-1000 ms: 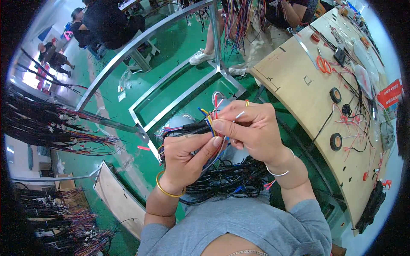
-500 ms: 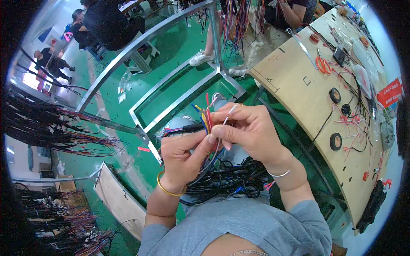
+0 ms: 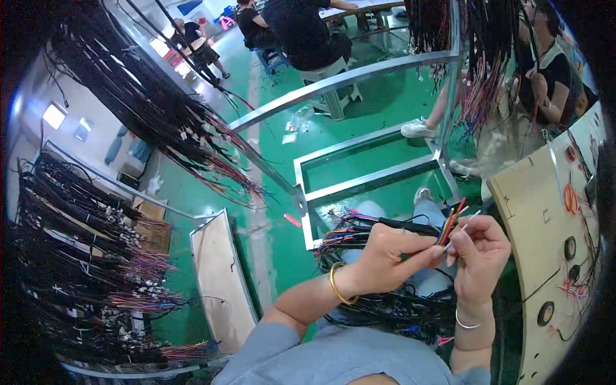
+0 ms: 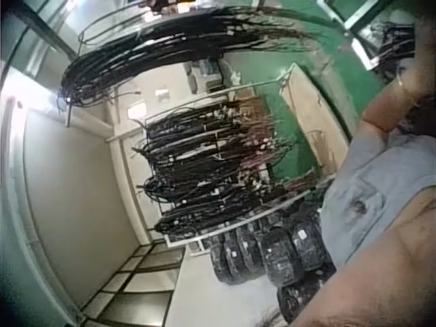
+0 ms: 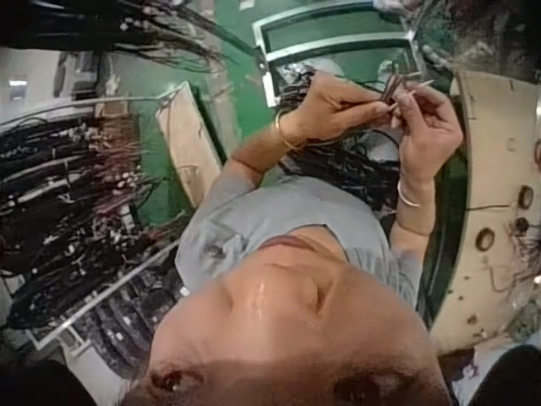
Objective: The person organizes and aligns colored wires from a wire harness, wraps black tape around the wire bundle by hand, and measures the wires with a metal ruler.
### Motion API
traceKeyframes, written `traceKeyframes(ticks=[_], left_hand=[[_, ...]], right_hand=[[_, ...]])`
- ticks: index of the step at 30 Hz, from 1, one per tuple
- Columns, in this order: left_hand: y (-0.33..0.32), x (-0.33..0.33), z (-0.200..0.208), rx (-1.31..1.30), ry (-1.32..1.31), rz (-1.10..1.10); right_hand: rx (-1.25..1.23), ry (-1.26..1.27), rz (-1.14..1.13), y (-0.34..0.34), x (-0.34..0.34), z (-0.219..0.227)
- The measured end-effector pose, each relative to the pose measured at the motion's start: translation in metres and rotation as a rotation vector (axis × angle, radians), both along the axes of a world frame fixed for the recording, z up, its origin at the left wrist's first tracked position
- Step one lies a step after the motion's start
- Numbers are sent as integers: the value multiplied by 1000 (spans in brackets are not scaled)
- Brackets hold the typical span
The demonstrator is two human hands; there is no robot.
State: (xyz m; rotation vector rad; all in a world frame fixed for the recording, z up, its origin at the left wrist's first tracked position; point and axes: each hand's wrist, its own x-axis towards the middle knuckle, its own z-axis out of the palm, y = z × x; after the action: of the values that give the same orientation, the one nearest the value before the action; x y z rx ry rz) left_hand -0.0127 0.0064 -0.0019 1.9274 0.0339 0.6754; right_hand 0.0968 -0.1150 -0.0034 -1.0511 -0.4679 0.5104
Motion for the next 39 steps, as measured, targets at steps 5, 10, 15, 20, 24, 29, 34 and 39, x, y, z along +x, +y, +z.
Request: traceKeyframes(ticks=[5, 10, 15, 20, 24, 29, 34, 39], left_hand=[[3, 5, 1, -12, -20, 17], [-3, 19, 2, -9, -124, 51], [7, 24, 12, 72, -121, 98], [24, 21, 20, 51, -79, 53], [24, 17, 19, 90, -35, 6], [18, 16, 10, -36, -113, 46], [15, 15, 3, 8, -125, 71], [15, 14, 0, 26, -79, 59]], right_hand=[[37, -151, -87, -3, 1, -5], [90, -432, -266, 11, 0, -4], [132, -242, -229, 8, -6, 6], [99, 33, 88, -2, -2, 8], [196, 14, 78, 1, 1, 5], [41, -98, 7, 9, 6, 3], [8, -130, -34, 17, 7, -2], [-11, -214, -26, 18, 10, -5]])
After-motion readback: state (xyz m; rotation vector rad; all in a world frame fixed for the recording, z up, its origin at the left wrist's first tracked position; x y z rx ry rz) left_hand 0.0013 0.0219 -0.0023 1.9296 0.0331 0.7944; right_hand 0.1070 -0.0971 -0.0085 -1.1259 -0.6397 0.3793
